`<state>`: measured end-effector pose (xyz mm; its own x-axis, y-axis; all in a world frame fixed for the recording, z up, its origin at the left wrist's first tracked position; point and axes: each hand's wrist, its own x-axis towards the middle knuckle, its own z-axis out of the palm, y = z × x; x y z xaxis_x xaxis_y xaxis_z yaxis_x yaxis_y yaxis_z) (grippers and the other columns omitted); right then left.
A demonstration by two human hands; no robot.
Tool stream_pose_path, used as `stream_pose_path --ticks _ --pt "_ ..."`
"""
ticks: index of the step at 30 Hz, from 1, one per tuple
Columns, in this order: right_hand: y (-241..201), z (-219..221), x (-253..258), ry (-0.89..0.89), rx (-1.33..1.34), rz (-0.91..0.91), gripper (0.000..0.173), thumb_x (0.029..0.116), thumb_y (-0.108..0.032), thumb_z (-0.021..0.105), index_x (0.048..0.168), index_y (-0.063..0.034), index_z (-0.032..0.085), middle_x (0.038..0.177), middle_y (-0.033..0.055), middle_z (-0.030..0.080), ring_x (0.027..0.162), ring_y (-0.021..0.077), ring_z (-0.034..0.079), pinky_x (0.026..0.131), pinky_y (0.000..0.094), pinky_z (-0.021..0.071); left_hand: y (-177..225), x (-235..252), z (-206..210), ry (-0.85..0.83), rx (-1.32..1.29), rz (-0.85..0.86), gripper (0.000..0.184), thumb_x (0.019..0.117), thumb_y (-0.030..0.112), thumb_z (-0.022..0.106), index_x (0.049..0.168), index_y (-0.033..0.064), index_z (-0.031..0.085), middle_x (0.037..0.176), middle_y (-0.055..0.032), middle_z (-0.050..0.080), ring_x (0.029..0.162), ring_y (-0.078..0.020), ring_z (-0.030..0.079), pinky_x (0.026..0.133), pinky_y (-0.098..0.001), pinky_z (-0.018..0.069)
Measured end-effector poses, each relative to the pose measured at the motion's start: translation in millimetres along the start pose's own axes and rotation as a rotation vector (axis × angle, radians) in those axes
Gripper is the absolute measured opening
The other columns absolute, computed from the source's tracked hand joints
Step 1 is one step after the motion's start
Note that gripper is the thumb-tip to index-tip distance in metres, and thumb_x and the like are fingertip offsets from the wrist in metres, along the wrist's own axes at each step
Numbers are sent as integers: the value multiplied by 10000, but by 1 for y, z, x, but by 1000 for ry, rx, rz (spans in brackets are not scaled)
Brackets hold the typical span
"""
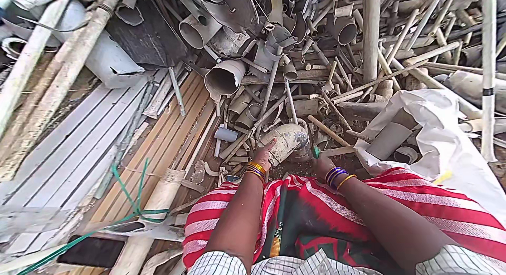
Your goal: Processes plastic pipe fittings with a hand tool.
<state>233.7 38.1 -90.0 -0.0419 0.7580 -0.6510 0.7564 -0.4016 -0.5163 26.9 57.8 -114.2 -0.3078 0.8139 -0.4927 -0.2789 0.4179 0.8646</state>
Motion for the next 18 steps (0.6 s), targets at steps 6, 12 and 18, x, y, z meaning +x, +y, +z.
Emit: stream_pose_path --ticks 6,12,18 --pt "-2 0 -4 194 115 -116 502 1124 -231 357 1519 67 274 1288 292 616 1199 376 641 1038 478 488 -2 -1 1 19 -45 0 474 1004 161 644 1421 4 485 1373 -201 577 1241 -280 591 1019 -476 513" --pt "7 7 -2 148 154 -2 483 1120 -225 368 1479 97 336 1344 302 579 1255 375 603 1064 479 459 -8 -11 14 107 -102 -5 495 999 201 664 1407 -29 503 1405 -214 562 1294 -299 560 1067 -502 481" --pt "16 20 -12 -38 71 63 483 1116 -238 359 1467 94 357 1383 290 555 1291 345 582 1079 468 448 -9 -38 34 132 -97 8 503 1021 230 637 1430 -21 487 1471 -214 503 1372 -303 486 1120 -510 422"
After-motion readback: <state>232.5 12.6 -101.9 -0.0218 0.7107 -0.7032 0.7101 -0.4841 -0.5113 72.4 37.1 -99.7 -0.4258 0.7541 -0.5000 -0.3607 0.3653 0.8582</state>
